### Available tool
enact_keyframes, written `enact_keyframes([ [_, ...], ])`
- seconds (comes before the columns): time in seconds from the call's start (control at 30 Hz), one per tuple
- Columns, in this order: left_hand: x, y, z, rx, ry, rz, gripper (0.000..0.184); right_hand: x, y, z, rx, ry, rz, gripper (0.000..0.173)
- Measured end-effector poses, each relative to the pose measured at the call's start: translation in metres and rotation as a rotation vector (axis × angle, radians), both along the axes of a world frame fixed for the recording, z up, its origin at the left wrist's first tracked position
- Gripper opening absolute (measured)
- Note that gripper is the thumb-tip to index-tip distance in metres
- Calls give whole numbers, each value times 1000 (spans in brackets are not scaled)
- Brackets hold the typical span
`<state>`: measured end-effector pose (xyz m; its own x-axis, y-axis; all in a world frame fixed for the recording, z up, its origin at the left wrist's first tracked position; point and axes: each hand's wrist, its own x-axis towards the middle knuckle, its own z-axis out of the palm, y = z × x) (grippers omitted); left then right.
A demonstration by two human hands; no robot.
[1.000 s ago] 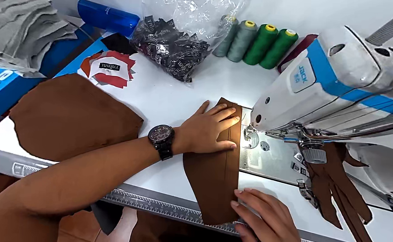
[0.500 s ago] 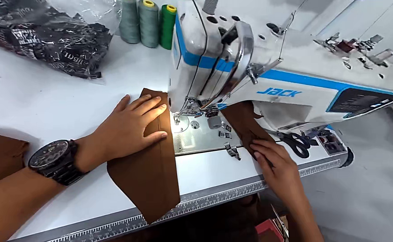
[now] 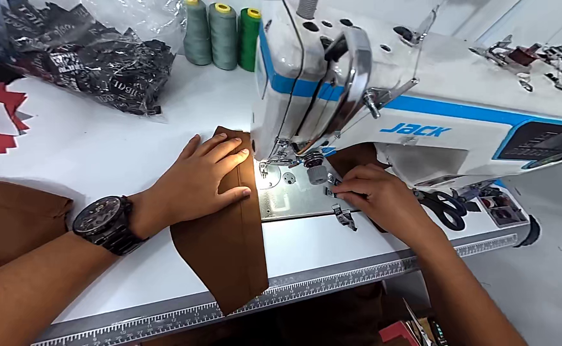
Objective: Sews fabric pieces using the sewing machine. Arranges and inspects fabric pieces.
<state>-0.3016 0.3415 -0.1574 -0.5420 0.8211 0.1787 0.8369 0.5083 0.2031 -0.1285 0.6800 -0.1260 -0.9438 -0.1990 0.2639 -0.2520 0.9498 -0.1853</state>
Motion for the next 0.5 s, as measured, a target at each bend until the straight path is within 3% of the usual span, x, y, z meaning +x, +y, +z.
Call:
enact_keyframes([
  [0.17,3,-2,15,182,93,-37,69,-8,-19,-3,-1,33,74,14],
  [0.27,10,-10,21,236,169,-83,51,-26,-45,2,61,95,208,17],
  [0.37,20,-17,16,233,168,-122,47,-46,-53,16,127,147,346,22],
  [0.5,28,-14,11,210,162,-100,52,-72,-37,18,164,-65,528,26],
])
